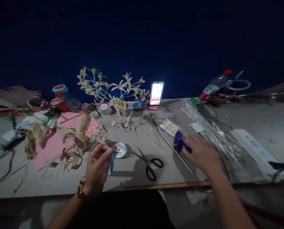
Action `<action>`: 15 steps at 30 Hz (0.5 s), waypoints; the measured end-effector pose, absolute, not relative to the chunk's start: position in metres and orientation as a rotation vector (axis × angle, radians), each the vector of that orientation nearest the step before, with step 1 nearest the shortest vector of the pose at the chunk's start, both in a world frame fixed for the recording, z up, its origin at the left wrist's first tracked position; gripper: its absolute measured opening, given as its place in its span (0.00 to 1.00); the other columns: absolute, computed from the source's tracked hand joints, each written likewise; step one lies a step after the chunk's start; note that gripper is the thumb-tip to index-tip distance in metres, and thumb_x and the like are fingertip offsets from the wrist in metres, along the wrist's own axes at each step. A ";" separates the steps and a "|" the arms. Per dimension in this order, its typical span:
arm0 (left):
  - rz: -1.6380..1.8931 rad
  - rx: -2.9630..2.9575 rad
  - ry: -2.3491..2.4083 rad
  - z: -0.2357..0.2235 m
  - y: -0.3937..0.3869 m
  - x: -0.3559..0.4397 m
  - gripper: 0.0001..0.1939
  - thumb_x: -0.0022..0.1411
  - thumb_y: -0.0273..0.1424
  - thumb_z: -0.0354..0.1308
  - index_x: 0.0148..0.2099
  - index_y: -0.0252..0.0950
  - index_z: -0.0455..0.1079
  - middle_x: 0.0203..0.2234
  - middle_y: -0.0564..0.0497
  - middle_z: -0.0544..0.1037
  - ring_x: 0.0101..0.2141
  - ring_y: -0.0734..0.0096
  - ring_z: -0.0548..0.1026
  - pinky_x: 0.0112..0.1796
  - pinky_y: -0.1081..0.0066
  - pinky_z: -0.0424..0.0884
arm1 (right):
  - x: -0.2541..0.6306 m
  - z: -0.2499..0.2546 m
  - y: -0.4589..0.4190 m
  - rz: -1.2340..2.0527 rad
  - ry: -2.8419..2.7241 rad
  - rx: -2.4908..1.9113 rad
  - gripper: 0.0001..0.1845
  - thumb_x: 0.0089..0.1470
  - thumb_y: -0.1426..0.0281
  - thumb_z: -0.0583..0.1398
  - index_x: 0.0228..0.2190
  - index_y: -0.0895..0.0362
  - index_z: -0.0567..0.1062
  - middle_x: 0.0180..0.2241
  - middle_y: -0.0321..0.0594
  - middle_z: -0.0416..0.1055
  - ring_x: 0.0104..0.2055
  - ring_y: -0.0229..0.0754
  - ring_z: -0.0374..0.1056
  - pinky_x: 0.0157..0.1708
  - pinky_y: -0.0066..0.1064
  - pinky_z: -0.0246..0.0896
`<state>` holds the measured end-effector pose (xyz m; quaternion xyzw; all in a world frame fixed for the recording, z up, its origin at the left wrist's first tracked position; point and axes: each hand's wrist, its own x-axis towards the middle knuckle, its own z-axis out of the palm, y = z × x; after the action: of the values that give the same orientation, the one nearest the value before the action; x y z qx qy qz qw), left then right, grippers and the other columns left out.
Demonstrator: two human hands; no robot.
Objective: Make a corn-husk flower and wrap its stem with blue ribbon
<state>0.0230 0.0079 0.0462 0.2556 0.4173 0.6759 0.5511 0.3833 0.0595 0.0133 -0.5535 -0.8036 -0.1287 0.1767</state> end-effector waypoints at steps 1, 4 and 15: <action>1.586 0.599 0.979 0.046 0.009 0.024 0.13 0.47 0.32 0.72 0.28 0.35 0.70 0.27 0.51 0.78 0.31 0.71 0.75 0.34 0.74 0.70 | 0.369 0.018 0.056 -0.482 -2.256 -1.436 0.08 0.57 0.68 0.60 0.38 0.58 0.75 0.36 0.48 0.77 0.39 0.49 0.72 0.41 0.38 0.65; 1.553 0.585 0.949 0.047 0.013 0.028 0.12 0.48 0.31 0.72 0.28 0.35 0.70 0.27 0.52 0.77 0.30 0.73 0.73 0.35 0.73 0.69 | 0.308 0.025 0.038 -0.526 -2.129 -1.026 0.12 0.52 0.74 0.66 0.39 0.58 0.74 0.35 0.44 0.76 0.38 0.45 0.72 0.41 0.36 0.68; 1.520 0.548 0.889 0.050 0.013 0.036 0.09 0.51 0.29 0.70 0.29 0.35 0.71 0.28 0.53 0.76 0.31 0.74 0.73 0.36 0.75 0.68 | 0.186 0.035 0.034 -0.413 -1.895 -0.544 0.14 0.49 0.80 0.67 0.33 0.49 0.78 0.36 0.34 0.70 0.39 0.39 0.65 0.49 0.36 0.68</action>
<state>0.0356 0.0125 0.0499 0.2367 0.3840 0.6569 0.6042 0.1862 0.0342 0.0352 -0.2285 -0.7951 -0.1734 0.5344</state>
